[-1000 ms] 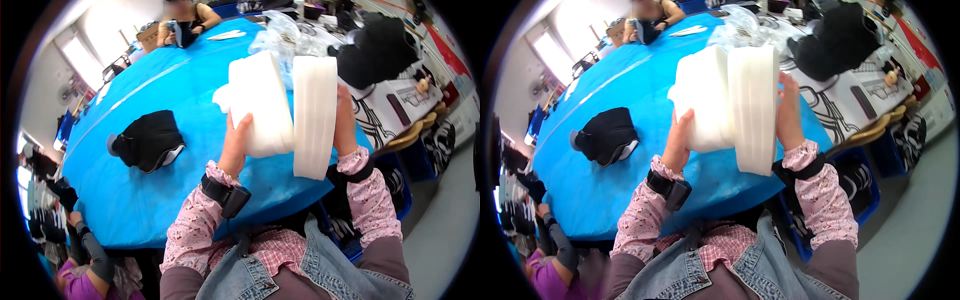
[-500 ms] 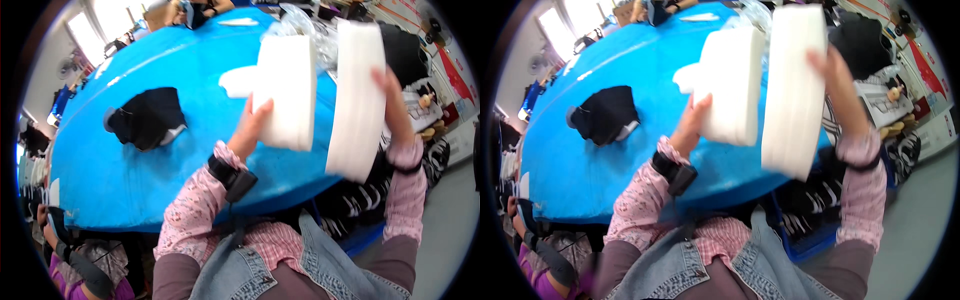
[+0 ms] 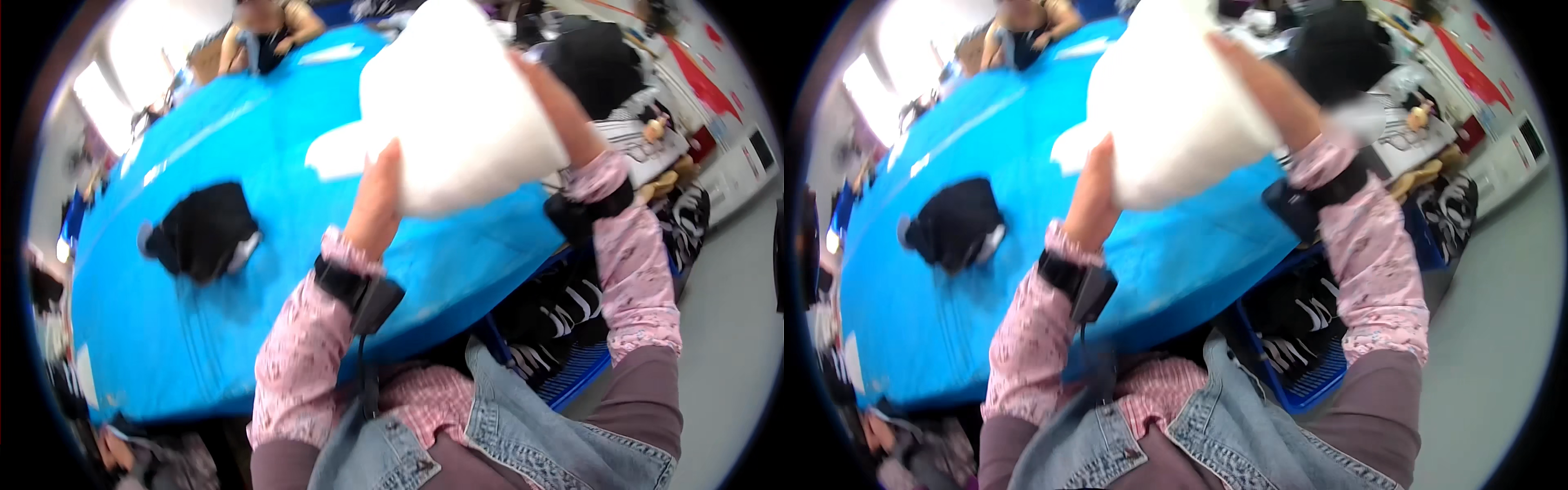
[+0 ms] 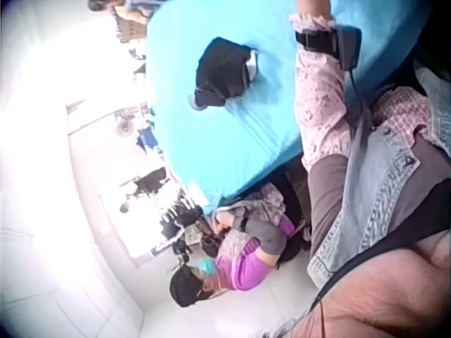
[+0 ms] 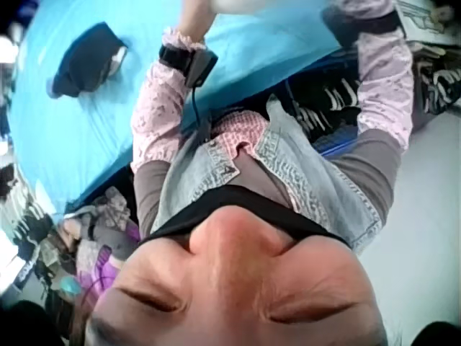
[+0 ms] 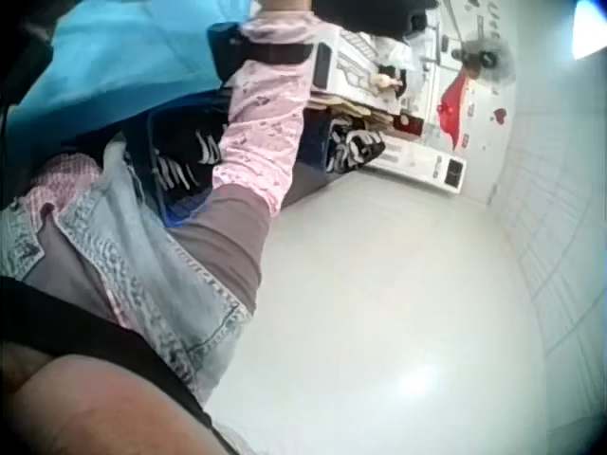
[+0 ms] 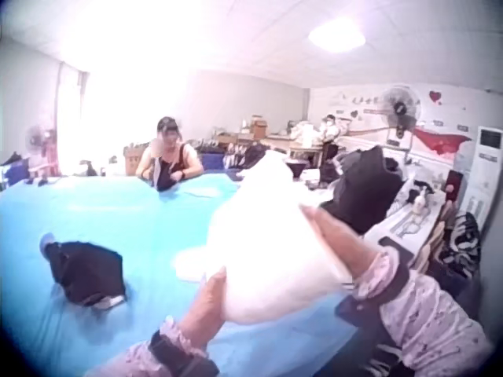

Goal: Inserting foam padding and interior components into a helmet shell.

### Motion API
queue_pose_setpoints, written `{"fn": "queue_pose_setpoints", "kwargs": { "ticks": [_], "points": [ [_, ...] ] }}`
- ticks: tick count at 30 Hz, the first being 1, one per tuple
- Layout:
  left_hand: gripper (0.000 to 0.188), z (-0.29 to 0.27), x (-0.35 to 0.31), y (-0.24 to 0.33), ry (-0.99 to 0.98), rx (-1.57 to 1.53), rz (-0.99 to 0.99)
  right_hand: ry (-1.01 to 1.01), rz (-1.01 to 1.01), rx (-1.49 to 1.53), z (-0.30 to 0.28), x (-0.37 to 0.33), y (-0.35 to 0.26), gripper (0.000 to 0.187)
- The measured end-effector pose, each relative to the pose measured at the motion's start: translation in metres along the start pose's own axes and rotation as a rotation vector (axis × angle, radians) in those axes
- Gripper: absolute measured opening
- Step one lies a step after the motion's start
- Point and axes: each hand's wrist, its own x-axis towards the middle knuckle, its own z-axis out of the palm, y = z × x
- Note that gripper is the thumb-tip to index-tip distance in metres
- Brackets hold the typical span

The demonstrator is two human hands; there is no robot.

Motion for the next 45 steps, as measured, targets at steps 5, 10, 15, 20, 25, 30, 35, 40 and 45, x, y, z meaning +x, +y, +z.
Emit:
{"fn": "queue_pose_setpoints", "kwargs": {
  "ticks": [5, 10, 15, 20, 25, 30, 35, 40, 45],
  "points": [
    [0.060, 0.006, 0.005, -0.019, -0.007, 0.107, -0.093, -0.063, 0.122, 0.213, -0.003, -0.053, 0.029, 0.064],
    [0.063, 0.035, 0.011, -0.064, -0.149, 0.118, -0.235, 0.112, 0.379, 0.384, -0.010, -0.114, 0.010, 0.059],
    [0.057, 0.024, 0.028, -0.094, -0.314, 0.769, -0.285, 0.225, 0.391, 0.387, -0.035, -0.127, 0.016, 0.055],
    [0.049, 0.013, -0.005, -0.022, -0.380, 1.071, -0.261, 0.104, 0.590, 0.240, -0.031, -0.106, 0.045, 0.054],
    [0.038, 0.011, -0.057, 0.046, -0.948, 0.103, -0.215, -0.118, 0.425, 0.255, -0.021, -0.080, 0.052, 0.050],
    [0.048, -0.011, -0.119, 0.156, -1.427, -0.242, 0.684, 0.013, 0.547, 0.418, -0.015, -0.077, 0.060, 0.046],
    [0.046, -0.032, -0.121, 0.149, -1.296, -0.165, 0.438, 0.053, 0.608, 0.208, 0.005, -0.067, 0.052, 0.043],
    [0.058, -0.009, -0.067, 0.060, -0.442, 0.087, -0.101, 0.091, 0.570, 0.146, 0.002, -0.067, 0.047, 0.052],
    [0.072, 0.025, -0.033, 0.013, -0.268, 0.363, -0.152, 0.096, 0.536, 0.148, 0.021, -0.071, 0.037, 0.060]
  ]
}}
